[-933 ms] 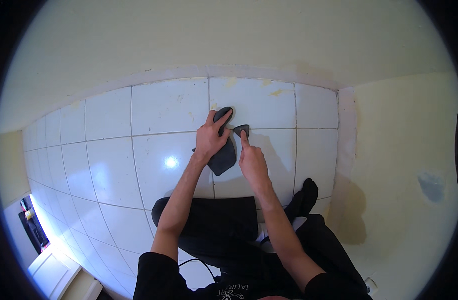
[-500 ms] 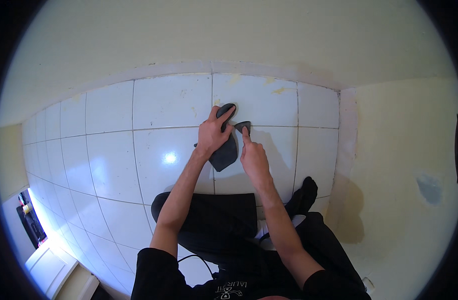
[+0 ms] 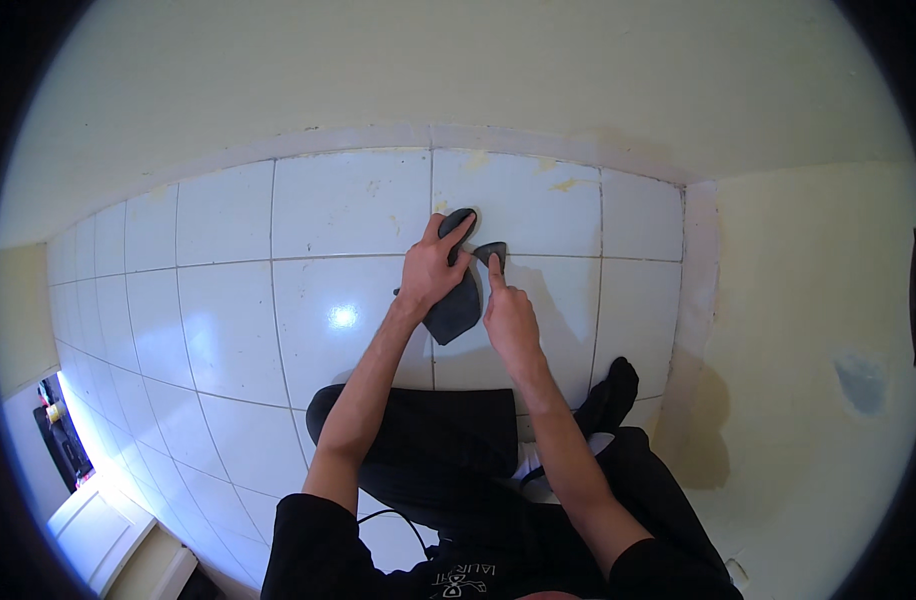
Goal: The person is using a scraper and a spreader to work on the material in the gaps between floor tiles.
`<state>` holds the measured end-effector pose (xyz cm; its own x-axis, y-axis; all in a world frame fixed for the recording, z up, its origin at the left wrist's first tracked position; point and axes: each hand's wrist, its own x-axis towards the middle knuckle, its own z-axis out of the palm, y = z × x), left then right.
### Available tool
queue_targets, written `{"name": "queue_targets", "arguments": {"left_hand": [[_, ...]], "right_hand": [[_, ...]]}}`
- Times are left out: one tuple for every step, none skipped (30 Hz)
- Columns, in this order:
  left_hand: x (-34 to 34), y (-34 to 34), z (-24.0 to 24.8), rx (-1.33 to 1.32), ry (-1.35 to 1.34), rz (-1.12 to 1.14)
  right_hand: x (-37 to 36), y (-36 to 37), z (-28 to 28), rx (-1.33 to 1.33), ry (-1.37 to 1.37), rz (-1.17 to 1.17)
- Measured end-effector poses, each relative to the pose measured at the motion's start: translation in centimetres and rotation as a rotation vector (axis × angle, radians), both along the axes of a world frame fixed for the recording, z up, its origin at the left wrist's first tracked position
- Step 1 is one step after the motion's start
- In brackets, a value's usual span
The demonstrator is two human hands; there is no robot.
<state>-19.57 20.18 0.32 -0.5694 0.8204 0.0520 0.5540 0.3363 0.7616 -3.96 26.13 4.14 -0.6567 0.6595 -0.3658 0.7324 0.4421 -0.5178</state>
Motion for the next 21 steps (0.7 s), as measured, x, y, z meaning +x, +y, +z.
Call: {"name": "queue_targets", "arguments": {"left_hand": [[0.1, 0.0, 0.0, 0.002, -0.002, -0.001], [0.2, 0.0, -0.1, 0.024, 0.006, -0.004], [0.1, -0.2, -0.1, 0.041, 0.019, -0.004], [0.0, -0.3, -0.2, 0.038, 0.02, -0.003], [-0.2, -0.4, -0.2, 0.023, 0.02, -0.001], [0.0, -0.1, -0.3, 0.015, 0.015, -0.003], [0.2, 0.0, -0.3, 0.018, 0.011, -0.007], [0.3, 0.0, -0.2, 0.019, 0.008, -0.003], [0.2, -0.1, -0.1, 0.015, 0.012, 0.005], [0.0, -0.2, 0.1, 0.014, 0.015, 0.006], [-0.1, -0.3, 0.2, -0.013, 0.007, 0.003], [0.1, -0.2, 0.3, -0.037, -0.007, -0.003], [0.2, -0.1, 0.2, -0.034, -0.009, -0.006], [0.2, -0.1, 0.2, -0.044, -0.017, -0.001], [0.1, -0.1, 0.2, -0.053, -0.02, 0.005], [0.1, -0.1, 0.2, -0.051, -0.019, 0.003], [0.1, 0.0, 0.1, -0.031, -0.02, -0.005], [0.2, -0.1, 0.2, -0.015, -0.022, -0.011], [0.2, -0.2, 0.1, -0.016, -0.021, -0.011], [0.1, -0.2, -0.2, -0.008, 0.0, -0.002], [0.0, -0.1, -0.3, 0.003, 0.021, 0.006]], "right_hand": [[0.0, -0.2, -0.4, 0.04, 0.0, 0.009], [0.1, -0.2, -0.7, 0.08, 0.001, 0.018], [-0.1, -0.1, -0.3, 0.078, 0.002, 0.019], [-0.1, 0.2, 0.4, 0.072, -0.015, 0.044], [-0.3, 0.4, 0.7, 0.066, -0.032, 0.069], [-0.3, 0.5, 0.6, 0.069, -0.036, 0.065], [-0.4, 0.4, 0.4, 0.108, -0.051, 0.069], [-0.3, 0.4, 0.2, 0.146, -0.066, 0.072], [-0.5, 0.5, 0.7, 0.145, -0.062, 0.073], [-0.6, 0.6, 1.4, 0.133, -0.101, 0.096], [-0.7, 0.6, 1.8, 0.122, -0.14, 0.12], [-0.6, 0.5, 1.4, 0.124, -0.142, 0.117], [-0.6, 0.2, 0.8, 0.151, -0.133, 0.116], [-0.5, 0.1, 0.4, 0.179, -0.124, 0.115], [-0.5, 0.0, 0.6, 0.181, -0.122, 0.113], [-0.4, 0.0, 0.8, 0.184, -0.125, 0.117], [-0.4, 0.0, 0.9, 0.187, -0.128, 0.12], [-0.5, 0.0, 1.0, 0.185, -0.127, 0.119], [-0.7, 0.1, 1.1, 0.179, -0.121, 0.108], [-0.8, 0.1, 1.1, 0.174, -0.115, 0.098], [-0.9, 0.1, 1.1, 0.175, -0.116, 0.095]]}}
